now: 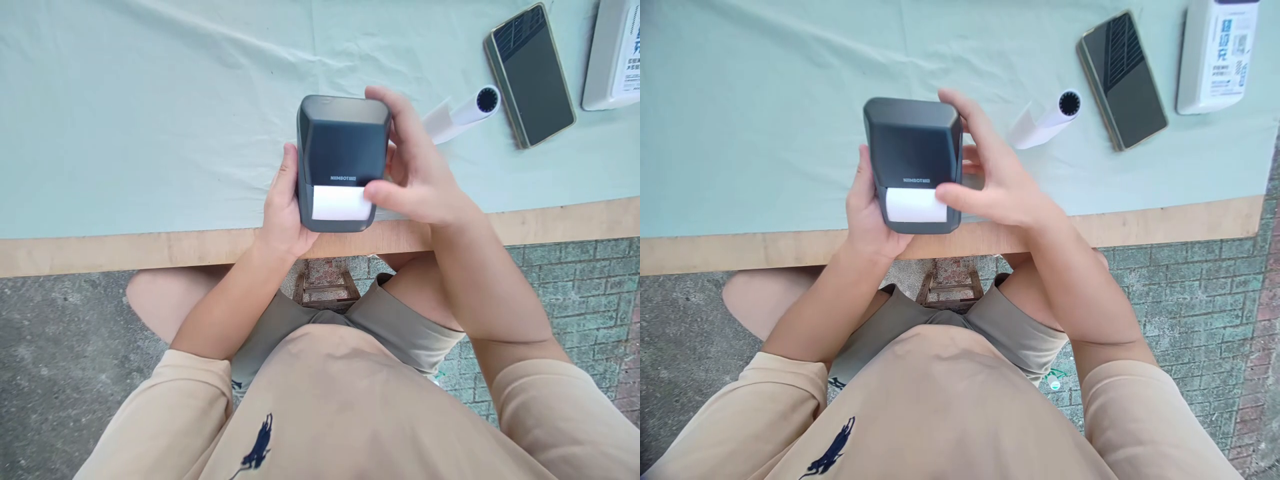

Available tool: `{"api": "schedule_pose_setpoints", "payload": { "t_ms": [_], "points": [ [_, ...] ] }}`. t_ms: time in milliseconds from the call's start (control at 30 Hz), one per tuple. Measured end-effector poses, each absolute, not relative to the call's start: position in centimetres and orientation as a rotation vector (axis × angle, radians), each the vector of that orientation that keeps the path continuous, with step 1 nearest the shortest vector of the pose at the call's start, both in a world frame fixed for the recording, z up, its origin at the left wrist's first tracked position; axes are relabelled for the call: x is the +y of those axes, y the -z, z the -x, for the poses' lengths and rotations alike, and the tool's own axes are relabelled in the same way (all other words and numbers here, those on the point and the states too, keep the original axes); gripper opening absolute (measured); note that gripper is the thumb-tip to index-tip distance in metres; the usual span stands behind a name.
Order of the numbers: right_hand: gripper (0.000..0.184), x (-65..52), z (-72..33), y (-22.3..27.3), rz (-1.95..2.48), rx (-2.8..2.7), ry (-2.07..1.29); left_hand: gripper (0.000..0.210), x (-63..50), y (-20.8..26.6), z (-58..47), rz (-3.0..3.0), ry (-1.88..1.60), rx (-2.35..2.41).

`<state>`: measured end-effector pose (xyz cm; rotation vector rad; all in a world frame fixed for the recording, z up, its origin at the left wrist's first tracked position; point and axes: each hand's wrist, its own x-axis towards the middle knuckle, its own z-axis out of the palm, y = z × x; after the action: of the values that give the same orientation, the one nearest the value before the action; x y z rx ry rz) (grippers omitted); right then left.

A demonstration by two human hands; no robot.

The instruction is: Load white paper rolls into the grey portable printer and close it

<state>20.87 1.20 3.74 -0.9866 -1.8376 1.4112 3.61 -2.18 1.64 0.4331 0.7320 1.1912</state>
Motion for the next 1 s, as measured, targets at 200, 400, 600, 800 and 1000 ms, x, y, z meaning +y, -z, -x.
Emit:
{"api": "schedule_pose_setpoints", "payload": {
  "t_ms": [200, 400, 600, 800, 1000],
  "points": [
    [0.077, 1.2, -21.6, -4.9, 1.115, -2.012, -1.121, 0.039, -2.3, -1.6, -3.7, -0.411, -1.199, 0.787],
    [0.048, 0.9, -19.9, -5.6, 1.158, -1.581, -0.4, 0.041, -2.1, -1.6, -3.8, -0.424, -1.18, 0.714],
    [0.014, 1.5, -19.8, -7.9, 1.255, -2.344, -0.309, 0.033, -2.3, -1.3, -4.0, -0.483, -1.225, 0.674],
    [0.009, 1.5, -19.1, -9.0, 1.505, -2.66, -0.219, 0.03, -2.5, -1.5, -4.2, -0.598, -1.229, 0.727],
    [0.035, 0.4, -19.6, -9.2, 1.478, -2.358, -0.447, 0.031, -2.1, -0.9, -3.9, -0.498, -1.17, 0.664]
  ]
}}
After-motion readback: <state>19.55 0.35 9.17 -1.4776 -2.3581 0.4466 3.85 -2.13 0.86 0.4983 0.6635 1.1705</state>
